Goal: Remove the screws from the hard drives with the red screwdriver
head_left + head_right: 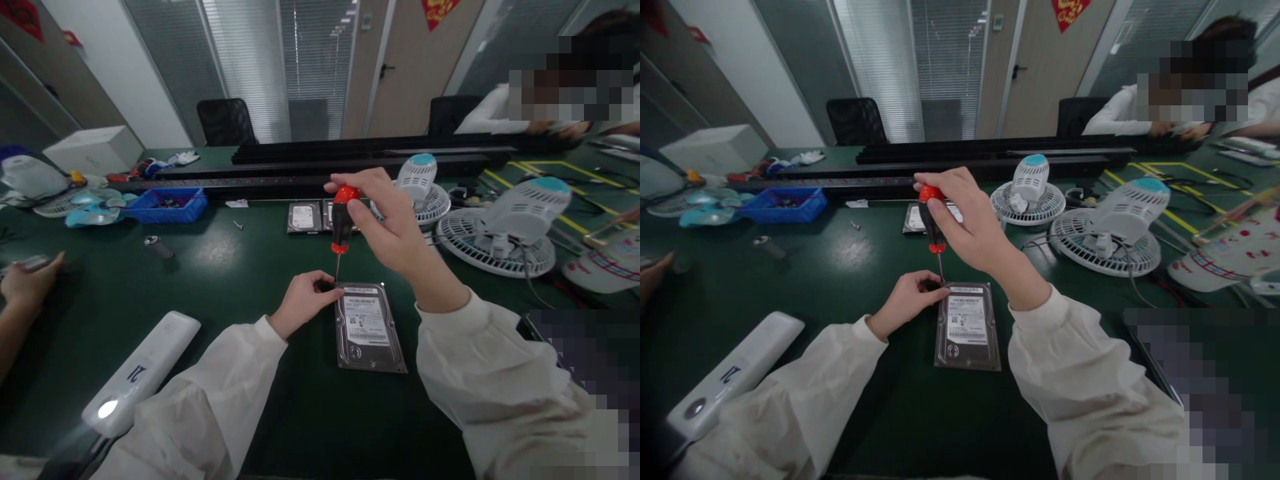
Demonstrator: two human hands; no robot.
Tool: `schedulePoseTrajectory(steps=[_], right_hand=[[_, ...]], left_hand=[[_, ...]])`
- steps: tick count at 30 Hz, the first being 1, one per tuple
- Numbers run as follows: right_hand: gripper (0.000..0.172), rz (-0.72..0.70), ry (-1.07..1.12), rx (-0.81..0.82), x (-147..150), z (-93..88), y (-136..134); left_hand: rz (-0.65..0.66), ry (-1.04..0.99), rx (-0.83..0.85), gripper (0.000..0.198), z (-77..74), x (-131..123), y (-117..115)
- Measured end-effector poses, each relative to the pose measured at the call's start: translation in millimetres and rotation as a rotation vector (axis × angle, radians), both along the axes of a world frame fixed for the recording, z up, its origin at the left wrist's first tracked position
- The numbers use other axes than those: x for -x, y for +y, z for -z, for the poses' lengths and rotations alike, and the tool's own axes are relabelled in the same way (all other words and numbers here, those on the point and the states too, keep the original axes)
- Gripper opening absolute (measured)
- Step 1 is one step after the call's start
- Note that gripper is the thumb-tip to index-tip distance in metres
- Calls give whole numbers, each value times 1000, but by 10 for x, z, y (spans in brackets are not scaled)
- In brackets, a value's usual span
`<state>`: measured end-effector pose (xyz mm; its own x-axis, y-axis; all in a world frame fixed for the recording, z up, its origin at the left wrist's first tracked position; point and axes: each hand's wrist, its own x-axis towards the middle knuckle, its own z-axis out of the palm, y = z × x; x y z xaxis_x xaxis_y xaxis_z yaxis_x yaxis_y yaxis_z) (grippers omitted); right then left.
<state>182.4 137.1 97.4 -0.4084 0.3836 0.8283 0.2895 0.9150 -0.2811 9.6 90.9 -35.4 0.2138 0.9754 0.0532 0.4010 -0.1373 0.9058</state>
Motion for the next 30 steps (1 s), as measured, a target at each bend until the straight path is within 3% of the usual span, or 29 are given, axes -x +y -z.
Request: schedulePoseTrajectory(steps=[6, 12, 17, 22, 27, 30], right_hand=[[25, 109, 16, -35, 11, -14, -10], [37, -47, -3, -40, -20, -29, 14], [32, 88, 9, -51, -21, -20, 21], [43, -79, -32, -36, -41, -52, 15], [34, 62, -6, -67, -39, -35, 37], [41, -10, -58, -53, -54, -32, 48]], left_hand=[[-7, 17, -10, 28, -42, -3, -17], [-4, 29, -12, 30, -27, 9, -8], [-8, 57, -22, 29, -37, 6, -8], [-5, 44, -31, 30, -24, 6, -5], [-2, 32, -39, 29, -12, 6, 3], [-5, 25, -34, 28, -14, 0, 2]])
